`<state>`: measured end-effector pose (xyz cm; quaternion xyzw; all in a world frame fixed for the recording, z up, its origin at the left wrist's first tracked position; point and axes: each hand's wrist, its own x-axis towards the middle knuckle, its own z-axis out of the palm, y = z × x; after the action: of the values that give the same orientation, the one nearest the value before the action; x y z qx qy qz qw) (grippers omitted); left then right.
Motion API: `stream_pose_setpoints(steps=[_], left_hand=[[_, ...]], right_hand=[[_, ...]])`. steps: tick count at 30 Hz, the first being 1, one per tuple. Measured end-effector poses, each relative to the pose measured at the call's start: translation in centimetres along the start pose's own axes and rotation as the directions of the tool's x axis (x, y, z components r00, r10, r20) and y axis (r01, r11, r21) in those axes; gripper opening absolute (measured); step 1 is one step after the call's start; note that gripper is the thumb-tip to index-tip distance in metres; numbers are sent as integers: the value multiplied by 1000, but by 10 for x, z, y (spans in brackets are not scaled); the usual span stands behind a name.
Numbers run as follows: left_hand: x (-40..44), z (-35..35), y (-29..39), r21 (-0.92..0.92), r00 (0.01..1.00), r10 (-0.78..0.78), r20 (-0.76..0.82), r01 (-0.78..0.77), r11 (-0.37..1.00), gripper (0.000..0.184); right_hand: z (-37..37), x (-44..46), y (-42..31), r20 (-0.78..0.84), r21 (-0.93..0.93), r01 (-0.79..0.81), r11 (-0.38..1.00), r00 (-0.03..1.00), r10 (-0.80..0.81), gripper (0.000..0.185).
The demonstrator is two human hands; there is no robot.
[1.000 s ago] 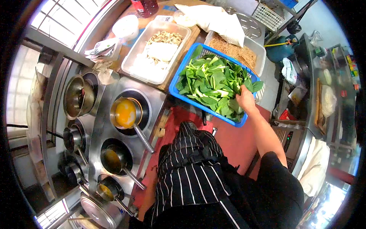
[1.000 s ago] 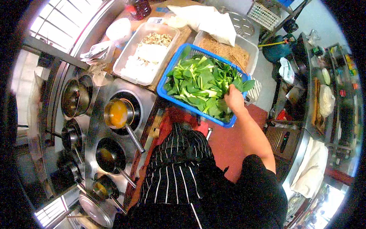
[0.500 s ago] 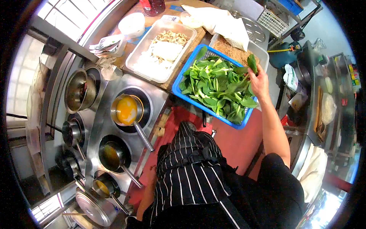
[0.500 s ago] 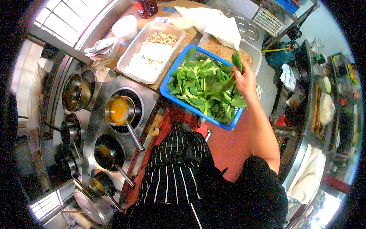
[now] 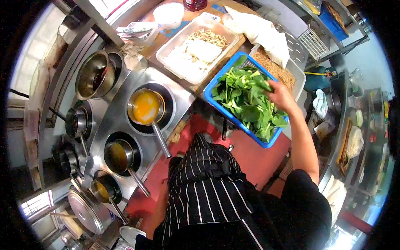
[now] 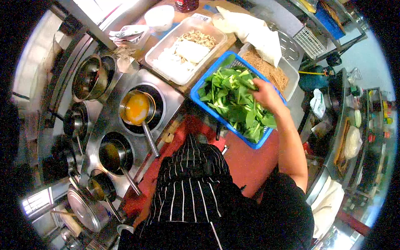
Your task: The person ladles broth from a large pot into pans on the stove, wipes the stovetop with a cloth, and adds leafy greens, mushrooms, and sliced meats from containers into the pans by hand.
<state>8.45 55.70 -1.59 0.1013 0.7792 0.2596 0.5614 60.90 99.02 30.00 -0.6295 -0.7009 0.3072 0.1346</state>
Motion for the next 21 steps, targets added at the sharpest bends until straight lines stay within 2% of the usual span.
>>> stream_pose_setpoints(steps=[1,2,3,4,6,7,9,12,13,14,15,16,17,18,20,21], left_hand=[[-3,-2,-3,-3,1000,10,-1,-10,1000,30],[-4,-4,-5,-7,1000,21,-1,-21,1000,30],[-6,-5,-4,-10,999,35,-1,-35,999,29],[-12,-4,2,-11,999,33,-1,-33,999,29],[-30,0,18,-2,986,140,-93,-141,990,27],[-20,-3,7,-5,985,139,-100,-140,990,27],[-5,-5,-3,-186,999,50,4,-48,981,27],[-7,-2,2,-160,996,63,-67,-73,984,26],[-19,2,19,-178,995,58,-85,-72,981,26],[-39,5,47,15,991,64,-116,-63,998,28],[-54,4,61,204,987,70,-147,-39,978,29],[-46,3,47,179,983,57,-173,-26,984,29],[-25,5,22,106,983,97,-154,-82,991,31],[-15,4,8,34,979,145,-140,-141,989,32],[-33,1,27,30,983,78,-168,-74,997,34],[-41,-1,33,46,986,19,-166,-11,999,35]], right_hand=[[12,-2,-7,19,-68,118,991,993,-117,26],[19,-4,-13,195,-89,52,995,980,-34,28],[39,-2,5,232,-188,128,974,969,-83,31],[54,-2,8,276,-161,187,969,951,-138,37],[82,-6,17,263,-133,190,973,953,-150,43],[86,-11,14,265,-181,197,964,953,-145,44],[92,-15,7,311,-265,210,941,942,-123,42],[89,-20,5,280,-267,231,936,948,-154,34],[87,-20,13,224,-215,190,958,964,-141,34],[80,-20,11,162,-198,146,969,980,-114,33],[74,-17,14,73,-104,80,991,995,-73,30],[55,-19,-17,101,-142,-13,990,995,27,38],[49,-11,-8,86,-82,6,997,996,1,34],[43,-9,-25,18,-22,116,993,993,-116,26],[38,10,-56,72,138,11,990,997,-21,19],[43,20,-78,49,172,107,979,992,-117,17]])
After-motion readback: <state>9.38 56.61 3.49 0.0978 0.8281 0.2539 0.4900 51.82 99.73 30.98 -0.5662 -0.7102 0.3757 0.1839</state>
